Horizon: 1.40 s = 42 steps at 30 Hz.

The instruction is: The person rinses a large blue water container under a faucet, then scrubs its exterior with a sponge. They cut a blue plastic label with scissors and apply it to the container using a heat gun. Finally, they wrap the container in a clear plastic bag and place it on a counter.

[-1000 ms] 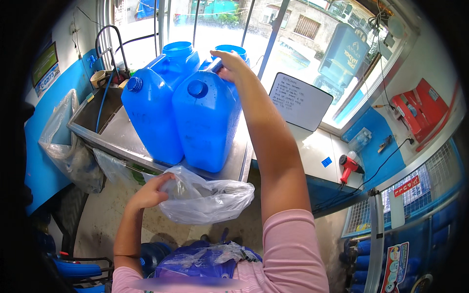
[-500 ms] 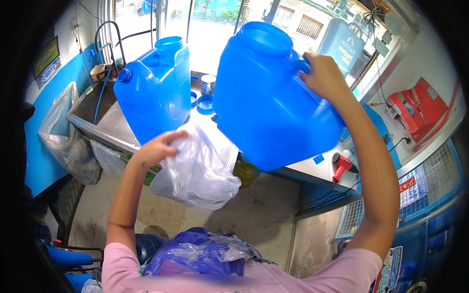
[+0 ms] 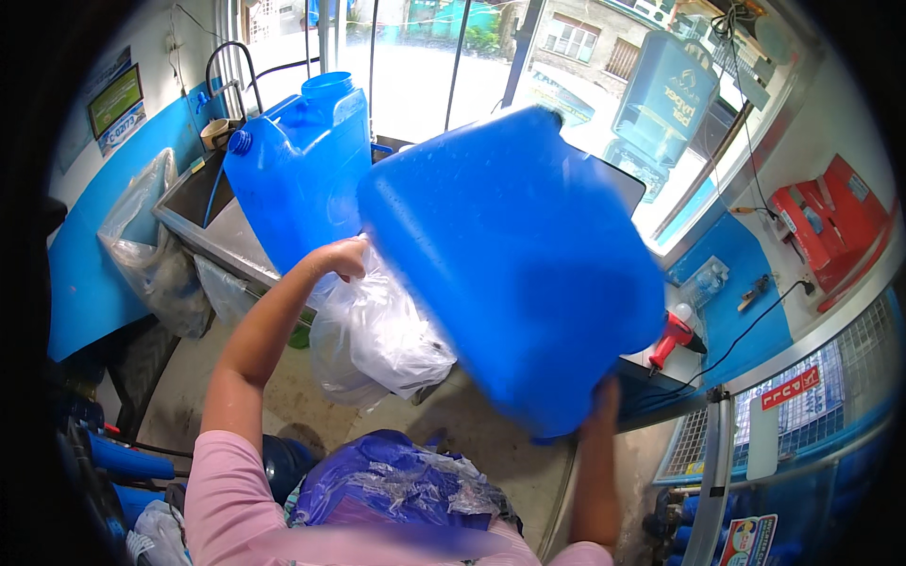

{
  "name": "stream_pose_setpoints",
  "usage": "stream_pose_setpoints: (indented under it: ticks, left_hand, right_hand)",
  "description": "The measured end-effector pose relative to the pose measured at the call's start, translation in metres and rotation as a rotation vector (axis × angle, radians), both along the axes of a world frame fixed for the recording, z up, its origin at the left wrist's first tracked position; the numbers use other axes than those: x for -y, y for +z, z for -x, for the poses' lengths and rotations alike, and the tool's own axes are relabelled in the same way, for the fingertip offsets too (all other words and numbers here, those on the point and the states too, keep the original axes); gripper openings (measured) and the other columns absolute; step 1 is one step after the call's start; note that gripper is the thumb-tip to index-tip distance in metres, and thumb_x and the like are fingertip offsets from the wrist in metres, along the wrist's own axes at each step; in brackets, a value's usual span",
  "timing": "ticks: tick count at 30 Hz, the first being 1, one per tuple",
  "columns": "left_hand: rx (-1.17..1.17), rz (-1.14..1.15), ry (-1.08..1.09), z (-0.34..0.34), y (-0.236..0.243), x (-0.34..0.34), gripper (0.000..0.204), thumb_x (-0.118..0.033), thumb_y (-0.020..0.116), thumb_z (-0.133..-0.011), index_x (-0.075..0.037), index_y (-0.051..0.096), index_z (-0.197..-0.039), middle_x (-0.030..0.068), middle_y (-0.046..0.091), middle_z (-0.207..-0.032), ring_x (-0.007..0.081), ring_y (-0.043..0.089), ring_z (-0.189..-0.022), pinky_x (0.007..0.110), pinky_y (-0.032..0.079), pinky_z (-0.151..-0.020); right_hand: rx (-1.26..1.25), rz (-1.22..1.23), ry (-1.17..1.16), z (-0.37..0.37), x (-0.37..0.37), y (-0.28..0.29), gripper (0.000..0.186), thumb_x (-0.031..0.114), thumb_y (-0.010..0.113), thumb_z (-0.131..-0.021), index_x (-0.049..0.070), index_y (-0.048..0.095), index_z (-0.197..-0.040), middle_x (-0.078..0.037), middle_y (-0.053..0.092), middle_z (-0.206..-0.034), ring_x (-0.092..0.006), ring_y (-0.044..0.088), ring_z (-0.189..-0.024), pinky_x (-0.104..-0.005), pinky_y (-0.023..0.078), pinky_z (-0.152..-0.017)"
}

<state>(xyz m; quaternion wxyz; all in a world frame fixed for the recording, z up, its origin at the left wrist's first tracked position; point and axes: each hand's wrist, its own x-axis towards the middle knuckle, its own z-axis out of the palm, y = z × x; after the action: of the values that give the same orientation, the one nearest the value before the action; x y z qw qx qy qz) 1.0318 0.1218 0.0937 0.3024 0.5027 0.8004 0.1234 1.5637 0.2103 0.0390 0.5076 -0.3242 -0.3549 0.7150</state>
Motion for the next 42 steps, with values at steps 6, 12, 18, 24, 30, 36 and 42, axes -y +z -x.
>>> stream_pose_setpoints:
  ticks: [6, 12, 18, 24, 30, 36, 42]
  left_hand:
    - [0.645, -0.028, 0.048, 0.041, -0.012, 0.052, 0.049, -0.005, 0.058, -0.080, -0.003, 0.052, -0.128, 0.0066, 0.059, -0.086, 0.0140, 0.058, -0.062, 0.018, 0.047, -0.049]
    - [1.070, -0.263, 0.174, 0.055, 0.003, 0.052, 0.051, 0.000, 0.060, -0.078, 0.010, 0.048, -0.126, 0.0115, 0.062, -0.096, 0.0133, 0.063, -0.071, 0.028, 0.058, -0.063]
    - [1.048, -0.497, 0.411, 0.033, 0.088, -0.001, 0.003, -0.004, 0.062, -0.077, -0.002, 0.060, -0.078, 0.0053, 0.059, -0.071, 0.0114, 0.056, -0.053, 0.023, 0.049, -0.049]
    - [0.914, -0.479, 0.296, 0.008, 0.159, -0.020, 0.007, -0.003, 0.061, -0.076, 0.002, 0.058, -0.073, 0.0053, 0.054, -0.072, 0.0115, 0.052, -0.050, 0.024, 0.050, -0.051]
    - [0.244, -0.247, -0.068, -0.057, 0.170, -0.073, 0.006, -0.004, 0.053, -0.076, -0.001, 0.058, -0.077, 0.0060, 0.050, -0.072, 0.0095, 0.044, -0.055, 0.022, 0.038, -0.047]
    - [0.028, -0.193, -0.373, -0.120, 0.183, -0.101, 0.016, -0.006, 0.052, -0.076, 0.001, 0.062, -0.087, 0.0107, 0.057, -0.075, 0.0169, 0.054, -0.060, 0.029, 0.043, -0.049]
    - [-0.395, -0.718, -0.908, -0.246, 0.207, -0.044, 0.042, -0.005, 0.060, -0.078, -0.002, 0.063, -0.120, 0.0199, 0.065, -0.113, 0.0279, 0.068, -0.092, 0.037, 0.056, -0.077]
  right_hand:
    - [-0.048, 0.334, 0.106, 0.059, 0.049, -0.084, 0.033, 0.000, 0.048, -0.083, 0.009, 0.055, -0.114, 0.000, 0.056, -0.080, -0.0087, 0.053, -0.061, -0.0243, 0.048, -0.055]
    - [0.236, 0.093, -0.068, 0.083, 0.059, -0.056, 0.027, -0.007, 0.050, -0.077, 0.007, 0.049, -0.100, -0.005, 0.058, -0.081, -0.0113, 0.047, -0.049, -0.0254, 0.040, -0.043]
    - [0.434, -0.354, -0.309, 0.092, 0.071, -0.015, 0.014, -0.005, 0.056, -0.082, 0.003, 0.052, -0.093, -0.003, 0.057, -0.067, -0.0142, 0.054, -0.049, -0.0292, 0.042, -0.045]
    - [0.781, -1.013, -0.542, 0.057, 0.072, -0.006, 0.016, 0.012, 0.064, -0.082, 0.005, 0.056, -0.070, -0.004, 0.057, -0.058, -0.0203, 0.055, -0.047, -0.0335, 0.041, -0.046]
    - [0.709, -1.027, -0.497, 0.046, 0.082, -0.017, 0.017, 0.016, 0.064, -0.080, 0.004, 0.055, -0.072, -0.007, 0.057, -0.057, -0.0247, 0.056, -0.048, -0.0362, 0.042, -0.048]
    - [0.690, -0.956, -0.493, 0.047, 0.067, -0.019, 0.011, 0.009, 0.066, -0.078, 0.001, 0.059, -0.076, -0.007, 0.060, -0.064, -0.0190, 0.055, -0.053, -0.0357, 0.044, -0.051]
    - [0.327, -0.487, -0.446, 0.069, 0.049, -0.016, 0.021, -0.007, 0.056, -0.079, 0.001, 0.056, -0.099, -0.005, 0.054, -0.069, -0.0132, 0.049, -0.052, -0.0271, 0.041, -0.047]
